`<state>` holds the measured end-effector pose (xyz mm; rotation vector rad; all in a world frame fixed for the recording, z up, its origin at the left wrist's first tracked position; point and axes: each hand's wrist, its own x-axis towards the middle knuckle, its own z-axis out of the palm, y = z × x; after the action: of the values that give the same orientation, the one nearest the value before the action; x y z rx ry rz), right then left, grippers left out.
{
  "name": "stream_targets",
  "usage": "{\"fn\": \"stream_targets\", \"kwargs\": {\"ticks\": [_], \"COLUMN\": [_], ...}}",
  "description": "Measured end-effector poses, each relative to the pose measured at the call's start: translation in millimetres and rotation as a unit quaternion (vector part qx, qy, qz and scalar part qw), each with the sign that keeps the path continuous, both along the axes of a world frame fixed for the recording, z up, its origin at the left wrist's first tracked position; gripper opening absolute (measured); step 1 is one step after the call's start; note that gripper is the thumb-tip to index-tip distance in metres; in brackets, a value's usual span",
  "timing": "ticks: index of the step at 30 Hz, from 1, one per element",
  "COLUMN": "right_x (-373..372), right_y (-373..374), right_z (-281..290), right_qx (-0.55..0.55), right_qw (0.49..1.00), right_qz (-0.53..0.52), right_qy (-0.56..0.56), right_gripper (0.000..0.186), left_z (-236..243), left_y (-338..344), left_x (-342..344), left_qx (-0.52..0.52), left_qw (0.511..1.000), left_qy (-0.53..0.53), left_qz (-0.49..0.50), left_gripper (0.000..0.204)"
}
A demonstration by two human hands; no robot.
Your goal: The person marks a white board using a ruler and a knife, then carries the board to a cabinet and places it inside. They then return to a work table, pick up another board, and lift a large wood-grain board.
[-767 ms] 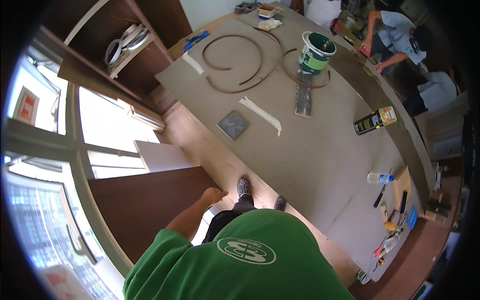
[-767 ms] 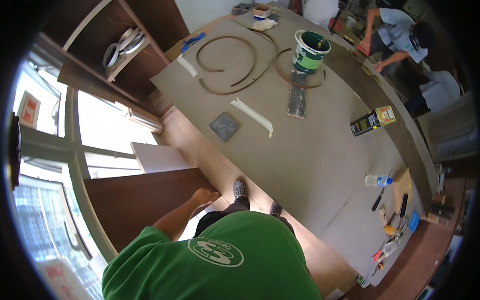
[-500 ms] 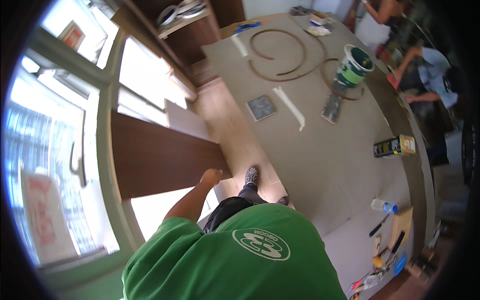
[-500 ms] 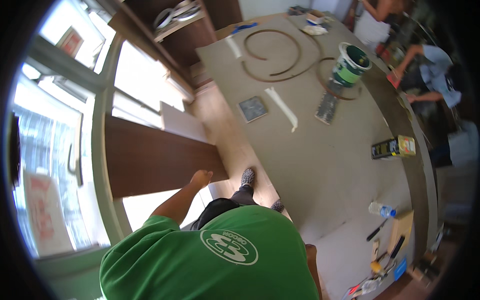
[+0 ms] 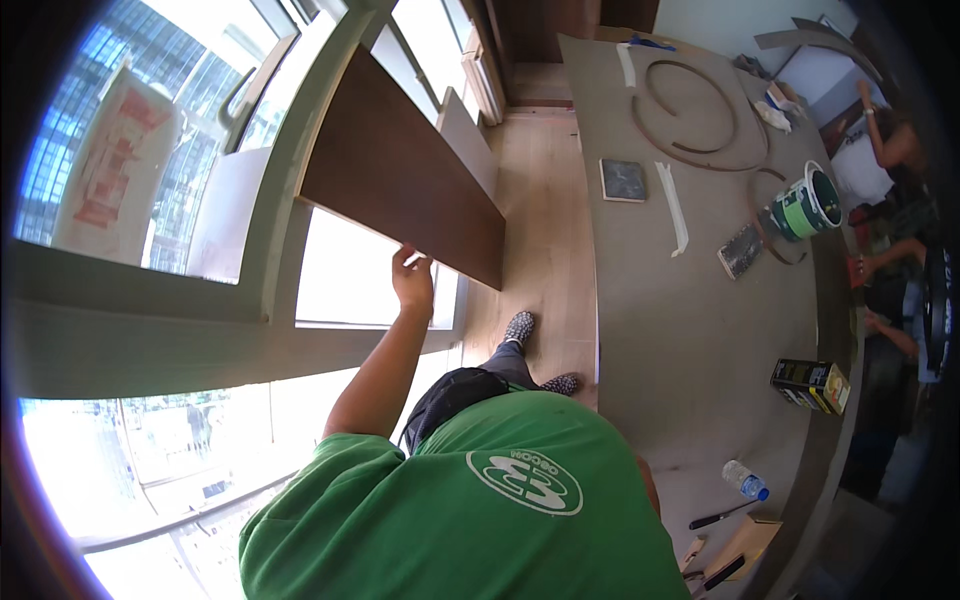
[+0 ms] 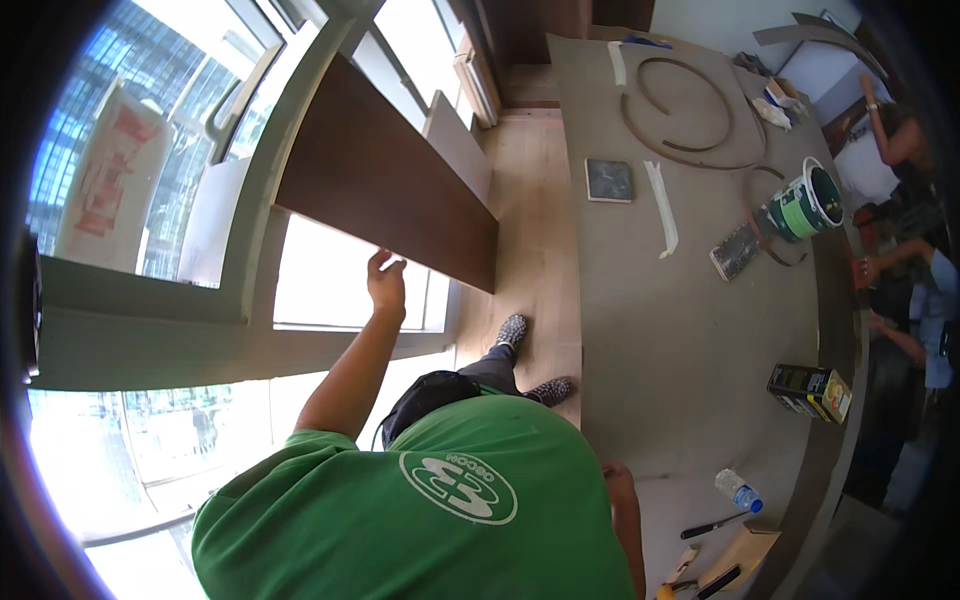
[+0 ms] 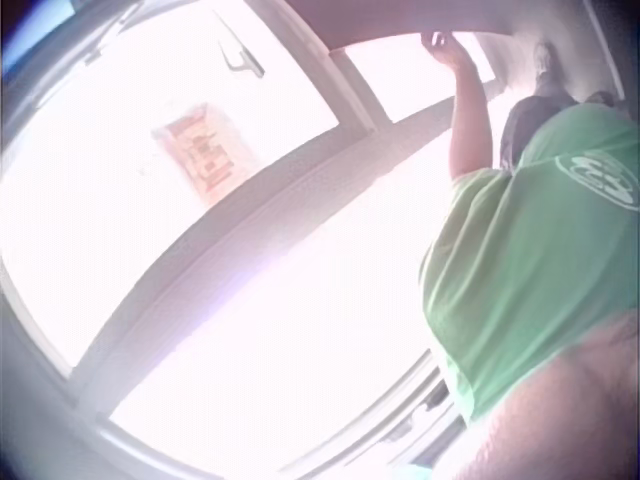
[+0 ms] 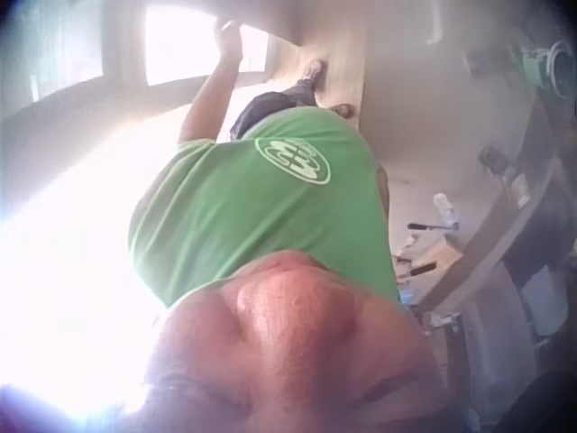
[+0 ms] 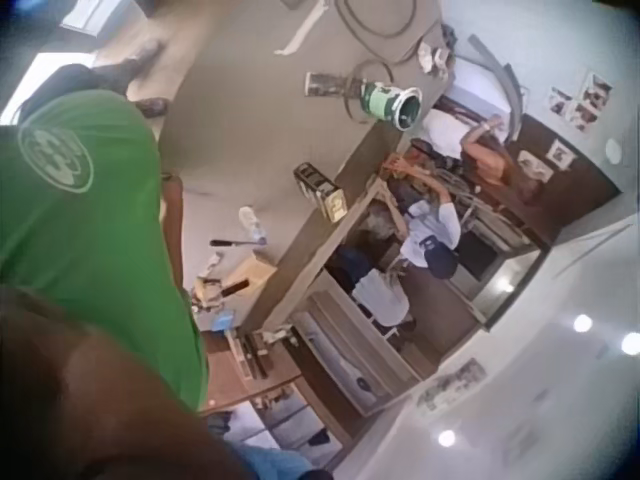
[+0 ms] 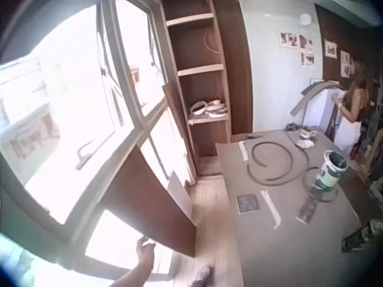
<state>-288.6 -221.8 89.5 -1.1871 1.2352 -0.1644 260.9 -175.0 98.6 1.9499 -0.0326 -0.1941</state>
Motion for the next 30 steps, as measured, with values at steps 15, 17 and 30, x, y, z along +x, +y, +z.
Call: {"fn": "stream_targets", "kwargs": {"ticks": [15, 17, 30], "right_x": [12.2, 23.3, 255.2], "right_y": [-54.8, -68.4, -156.8], "right_z": [-57.3, -49.1, 58.5], "right_qx": [-0.065, -0.027, -0.139], "right_qw": [0.974, 0.984, 0.964], "right_qz": [0.113, 0.078, 0.226], "right_qy": [0.183, 0.159, 0.024], "right_gripper": [0.028, 0.03, 0.027], "left_z": [43.3, 46.0, 57.7], "left_y": [-0.4, -14.7, -37.4], "left_x": [99.0, 97.5, 59.1], "left_qx": [-0.229, -0.224, -0.069], "left_qw": [0.97, 0.97, 0.987], "left_qy": [-0.081, -0.085, -0.136], "left_qz": [0.029, 0.041, -0.042], "left_gripper": [0.043, 0.035, 0.026]}}
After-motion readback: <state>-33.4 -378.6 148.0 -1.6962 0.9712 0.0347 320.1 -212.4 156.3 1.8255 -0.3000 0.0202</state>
